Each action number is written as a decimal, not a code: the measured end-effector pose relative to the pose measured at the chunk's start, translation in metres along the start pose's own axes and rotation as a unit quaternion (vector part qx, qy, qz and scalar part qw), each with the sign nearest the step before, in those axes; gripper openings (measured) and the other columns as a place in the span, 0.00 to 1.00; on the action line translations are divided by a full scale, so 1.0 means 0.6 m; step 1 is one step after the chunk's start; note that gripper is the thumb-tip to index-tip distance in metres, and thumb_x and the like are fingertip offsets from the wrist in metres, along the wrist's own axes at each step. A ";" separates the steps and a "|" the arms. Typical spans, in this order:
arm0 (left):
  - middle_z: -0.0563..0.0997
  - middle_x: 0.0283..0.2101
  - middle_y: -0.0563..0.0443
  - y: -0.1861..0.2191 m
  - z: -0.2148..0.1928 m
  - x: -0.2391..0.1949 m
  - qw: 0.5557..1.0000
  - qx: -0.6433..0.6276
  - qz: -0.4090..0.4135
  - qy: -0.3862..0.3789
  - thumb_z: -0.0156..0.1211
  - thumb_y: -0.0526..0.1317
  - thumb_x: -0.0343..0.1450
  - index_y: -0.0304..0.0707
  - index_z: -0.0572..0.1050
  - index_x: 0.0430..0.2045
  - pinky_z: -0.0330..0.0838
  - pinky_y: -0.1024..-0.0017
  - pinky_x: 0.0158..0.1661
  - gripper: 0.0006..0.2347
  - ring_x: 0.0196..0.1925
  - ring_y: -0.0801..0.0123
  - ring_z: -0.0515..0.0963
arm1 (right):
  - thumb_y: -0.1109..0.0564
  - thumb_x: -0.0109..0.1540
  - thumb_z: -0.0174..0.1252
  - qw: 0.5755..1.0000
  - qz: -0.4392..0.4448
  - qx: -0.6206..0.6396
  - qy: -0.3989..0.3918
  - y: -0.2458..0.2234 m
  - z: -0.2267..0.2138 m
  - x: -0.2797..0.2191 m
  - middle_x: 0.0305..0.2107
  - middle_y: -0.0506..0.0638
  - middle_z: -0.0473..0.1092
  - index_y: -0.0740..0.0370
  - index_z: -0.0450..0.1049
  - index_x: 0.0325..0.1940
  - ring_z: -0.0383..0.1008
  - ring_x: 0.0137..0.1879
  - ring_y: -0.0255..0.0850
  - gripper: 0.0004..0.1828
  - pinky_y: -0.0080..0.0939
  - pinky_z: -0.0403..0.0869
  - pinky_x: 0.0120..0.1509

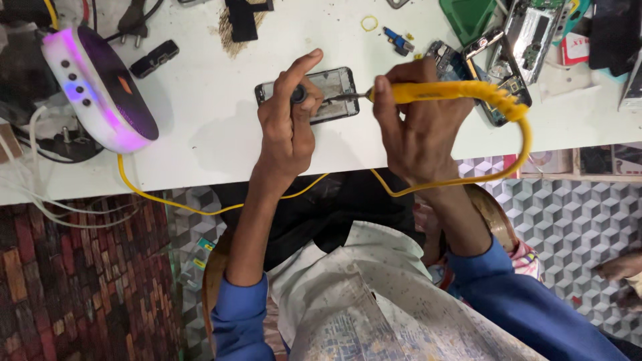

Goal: The person uses a soldering iron and tweezers to work on a small electronic component inside a disassembled mobile phone. They repeatedly heat and adjust the component on the circuit board while holding the phone steady.

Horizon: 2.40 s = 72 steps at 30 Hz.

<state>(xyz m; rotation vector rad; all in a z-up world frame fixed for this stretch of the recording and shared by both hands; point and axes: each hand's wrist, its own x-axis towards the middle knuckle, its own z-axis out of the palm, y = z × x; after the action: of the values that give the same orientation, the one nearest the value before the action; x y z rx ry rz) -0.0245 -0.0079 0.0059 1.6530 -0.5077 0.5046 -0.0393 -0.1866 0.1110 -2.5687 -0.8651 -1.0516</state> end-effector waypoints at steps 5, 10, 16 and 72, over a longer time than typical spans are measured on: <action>0.71 0.29 0.51 0.010 -0.005 0.001 1.000 -0.013 -0.012 0.000 0.40 0.39 0.86 0.39 0.64 0.68 0.70 0.70 0.43 0.15 0.27 0.75 0.70 | 0.62 0.71 0.60 0.984 0.104 0.113 -0.091 -0.020 0.008 0.024 0.37 0.51 0.75 0.68 0.71 0.47 0.69 0.31 0.42 0.06 0.48 0.63 0.37; 0.73 0.30 0.50 0.012 -0.009 0.002 1.000 -0.015 -0.003 -0.006 0.41 0.30 0.84 0.40 0.62 0.69 0.72 0.74 0.46 0.16 0.30 0.75 0.72 | 0.65 0.67 0.59 0.997 -0.062 -0.025 -0.049 -0.018 0.006 0.033 0.43 0.60 0.72 0.69 0.75 0.56 0.70 0.34 0.44 0.12 0.43 0.65 0.37; 0.75 0.32 0.50 0.004 -0.006 0.000 0.999 -0.028 -0.014 -0.010 0.41 0.31 0.84 0.41 0.63 0.70 0.72 0.73 0.45 0.17 0.31 0.75 0.74 | 0.63 0.72 0.60 0.986 0.033 0.136 -0.092 0.002 0.005 0.049 0.32 0.52 0.72 0.67 0.74 0.50 0.69 0.29 0.40 0.04 0.44 0.61 0.34; 0.73 0.26 0.52 0.000 -0.003 -0.002 1.000 0.009 0.021 0.014 0.39 0.44 0.88 0.41 0.65 0.69 0.73 0.71 0.50 0.15 0.27 0.76 0.71 | 0.48 0.79 0.53 0.793 0.293 0.522 0.116 0.143 0.134 -0.061 0.26 0.51 0.66 0.64 0.66 0.55 0.65 0.17 0.35 0.15 0.36 0.65 0.17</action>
<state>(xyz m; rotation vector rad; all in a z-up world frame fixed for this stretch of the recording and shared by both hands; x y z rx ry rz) -0.0254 -0.0062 0.0056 1.6537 -0.5185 0.5643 0.0366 -0.2371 0.0286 -1.5196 -0.3386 -0.4437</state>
